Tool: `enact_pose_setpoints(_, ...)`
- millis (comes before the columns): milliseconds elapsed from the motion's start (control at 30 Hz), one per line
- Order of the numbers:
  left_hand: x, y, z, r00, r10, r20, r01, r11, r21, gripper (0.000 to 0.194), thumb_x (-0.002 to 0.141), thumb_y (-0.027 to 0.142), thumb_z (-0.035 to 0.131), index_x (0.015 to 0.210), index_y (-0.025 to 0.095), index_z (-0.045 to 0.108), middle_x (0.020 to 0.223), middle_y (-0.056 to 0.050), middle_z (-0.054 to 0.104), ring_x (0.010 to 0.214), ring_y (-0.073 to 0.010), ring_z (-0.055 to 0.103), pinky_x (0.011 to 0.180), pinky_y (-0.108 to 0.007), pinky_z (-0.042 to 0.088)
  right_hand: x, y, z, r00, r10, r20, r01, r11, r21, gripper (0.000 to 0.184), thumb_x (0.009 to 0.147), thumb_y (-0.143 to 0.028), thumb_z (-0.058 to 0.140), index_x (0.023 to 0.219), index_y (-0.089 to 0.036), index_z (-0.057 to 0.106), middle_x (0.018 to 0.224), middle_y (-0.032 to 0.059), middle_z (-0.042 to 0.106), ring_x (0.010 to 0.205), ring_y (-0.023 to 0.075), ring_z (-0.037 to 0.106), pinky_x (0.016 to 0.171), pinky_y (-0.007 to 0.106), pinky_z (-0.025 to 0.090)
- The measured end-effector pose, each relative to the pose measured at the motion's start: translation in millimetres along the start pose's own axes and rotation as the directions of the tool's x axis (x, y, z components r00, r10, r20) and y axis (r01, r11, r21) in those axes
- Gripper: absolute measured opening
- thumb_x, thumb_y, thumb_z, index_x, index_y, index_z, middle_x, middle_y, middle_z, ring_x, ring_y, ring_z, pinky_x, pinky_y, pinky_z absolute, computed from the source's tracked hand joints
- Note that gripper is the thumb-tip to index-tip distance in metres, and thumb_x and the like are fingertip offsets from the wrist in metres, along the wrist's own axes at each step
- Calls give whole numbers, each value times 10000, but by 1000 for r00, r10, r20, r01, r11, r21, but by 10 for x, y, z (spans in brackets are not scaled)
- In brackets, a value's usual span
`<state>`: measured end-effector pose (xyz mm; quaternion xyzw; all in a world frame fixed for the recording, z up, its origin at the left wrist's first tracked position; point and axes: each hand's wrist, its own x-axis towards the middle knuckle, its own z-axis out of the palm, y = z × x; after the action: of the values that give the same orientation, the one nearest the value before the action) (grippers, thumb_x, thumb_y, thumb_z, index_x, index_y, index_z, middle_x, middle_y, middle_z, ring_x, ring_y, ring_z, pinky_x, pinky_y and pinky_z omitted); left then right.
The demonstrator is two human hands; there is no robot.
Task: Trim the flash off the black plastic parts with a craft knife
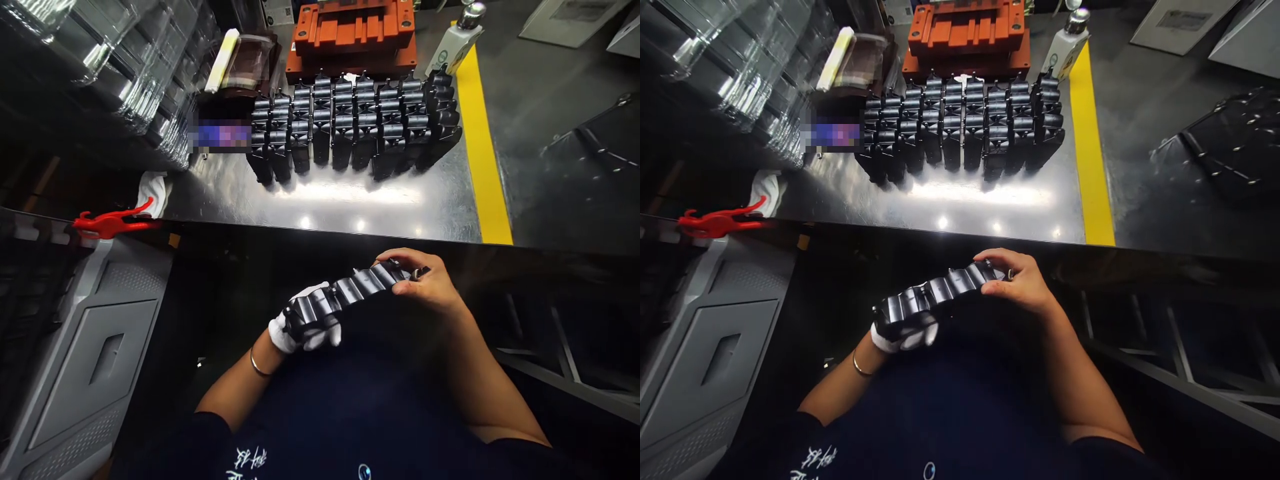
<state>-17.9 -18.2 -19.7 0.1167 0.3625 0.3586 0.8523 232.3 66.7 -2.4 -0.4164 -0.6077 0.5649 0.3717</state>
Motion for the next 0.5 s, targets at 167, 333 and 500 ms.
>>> enact_pose_setpoints(167,63,84,-10,985,165,-53,-165,986,10,257,644,194,822,890,136,774,953,-102,780,896,-235,731,805,-308,589,-36,126,230,946,110,-304,-84,992,96,510,616,-615,872,883,-206,722,777,34,696,694,212,661,606,302,551)
enact_pose_setpoints(333,117,68,76,949,219,-227,-244,966,-86,231,749,206,765,974,156,746,1011,-54,768,988,-219,710,908,-341,565,-70,159,530,982,174,-67,-161,974,161,542,742,-674,749,942,-171,726,807,65,712,736,219,675,628,310,552)
enact_pose_setpoints(500,162,69,105,963,42,-265,-131,935,-329,153,899,163,583,978,105,701,938,-73,764,860,-170,726,779,-272,592,-61,77,514,983,180,-13,-177,975,131,395,838,-544,724,942,-163,735,758,49,707,684,178,654,621,273,515)
